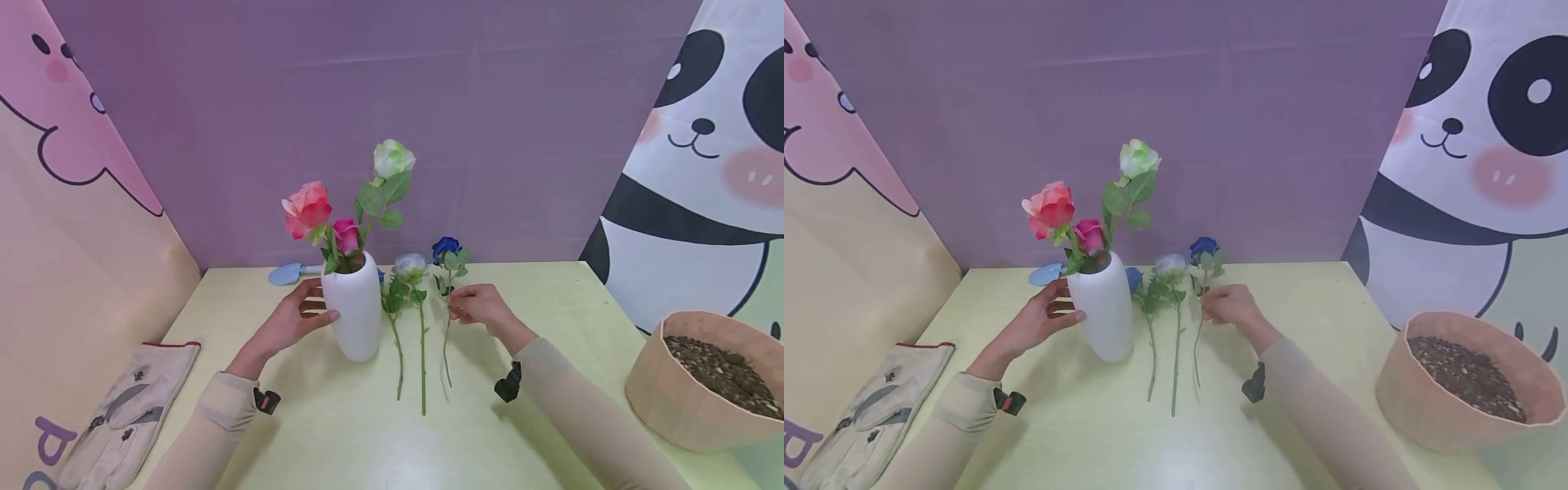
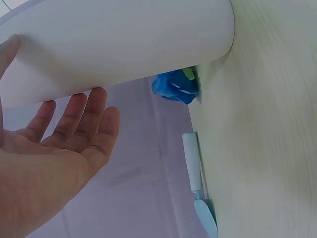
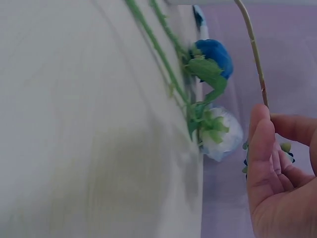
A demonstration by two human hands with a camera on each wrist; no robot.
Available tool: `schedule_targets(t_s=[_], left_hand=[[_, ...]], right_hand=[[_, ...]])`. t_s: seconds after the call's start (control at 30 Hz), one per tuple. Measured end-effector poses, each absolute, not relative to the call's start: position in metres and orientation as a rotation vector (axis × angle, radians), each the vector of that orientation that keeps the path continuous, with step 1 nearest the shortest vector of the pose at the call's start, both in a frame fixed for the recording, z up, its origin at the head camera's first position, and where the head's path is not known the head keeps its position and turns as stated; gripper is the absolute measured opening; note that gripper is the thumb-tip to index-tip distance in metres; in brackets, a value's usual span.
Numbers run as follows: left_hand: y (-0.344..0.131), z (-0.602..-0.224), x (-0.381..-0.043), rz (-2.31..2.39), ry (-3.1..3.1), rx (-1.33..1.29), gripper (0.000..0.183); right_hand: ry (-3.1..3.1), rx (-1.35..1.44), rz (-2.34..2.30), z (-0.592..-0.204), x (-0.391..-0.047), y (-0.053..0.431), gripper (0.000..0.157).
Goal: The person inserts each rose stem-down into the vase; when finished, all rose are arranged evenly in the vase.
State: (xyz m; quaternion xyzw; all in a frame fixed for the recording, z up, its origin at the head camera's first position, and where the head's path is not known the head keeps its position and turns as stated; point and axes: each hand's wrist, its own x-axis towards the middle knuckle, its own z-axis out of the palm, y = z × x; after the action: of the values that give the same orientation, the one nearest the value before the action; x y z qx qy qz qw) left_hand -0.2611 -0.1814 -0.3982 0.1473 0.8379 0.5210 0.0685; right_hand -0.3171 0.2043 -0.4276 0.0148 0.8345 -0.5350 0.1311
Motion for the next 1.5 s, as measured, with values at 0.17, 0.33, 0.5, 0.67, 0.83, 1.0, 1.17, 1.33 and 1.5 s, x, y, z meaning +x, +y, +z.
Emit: schedule_targets(t_s=[0.17,0.33,0.5,0.67,0.83,1.0,1.17,1.33,1.5], left_hand=[[-0.182,-0.399,-0.261,1.567,2.523,0.444,0.077],[-0.182,-0.399,-0.261,1.566,2.516,0.438,0.077],[-0.182,-0.399,-0.261,1.565,2.512,0.424,0.078],[-0.181,-0.399,-0.26,1.571,2.507,0.422,0.079],[-0.182,-0.4,-0.261,1.581,2.499,0.442,0.078],[-0.183,-0.401,-0.263,1.575,2.5,0.44,0.078],[-0.183,-0.4,-0.264,1.575,2.499,0.436,0.079],[-0.184,-0.401,-0.264,1.582,2.491,0.43,0.078],[-0.183,-0.4,-0.264,1.581,2.497,0.43,0.078]], right_hand=[[2.398,0.034,-1.631,-0.419,-0.314,0.206,0.039],[2.337,0.03,-1.759,-0.412,-0.313,0.204,0.041],[2.291,0.046,-1.847,-0.404,-0.312,0.201,0.042],[2.228,0.045,-1.911,-0.394,-0.308,0.199,0.043],[2.154,0.017,-2.002,-0.386,-0.305,0.198,0.037],[2.11,0.007,-2.061,-0.378,-0.304,0.197,0.034],[2.102,0.026,-2.096,-0.371,-0.302,0.193,0.036],[2.048,0.057,-2.199,-0.365,-0.3,0.188,0.024],[1.984,0.058,-2.308,-0.36,-0.298,0.184,0.021]])
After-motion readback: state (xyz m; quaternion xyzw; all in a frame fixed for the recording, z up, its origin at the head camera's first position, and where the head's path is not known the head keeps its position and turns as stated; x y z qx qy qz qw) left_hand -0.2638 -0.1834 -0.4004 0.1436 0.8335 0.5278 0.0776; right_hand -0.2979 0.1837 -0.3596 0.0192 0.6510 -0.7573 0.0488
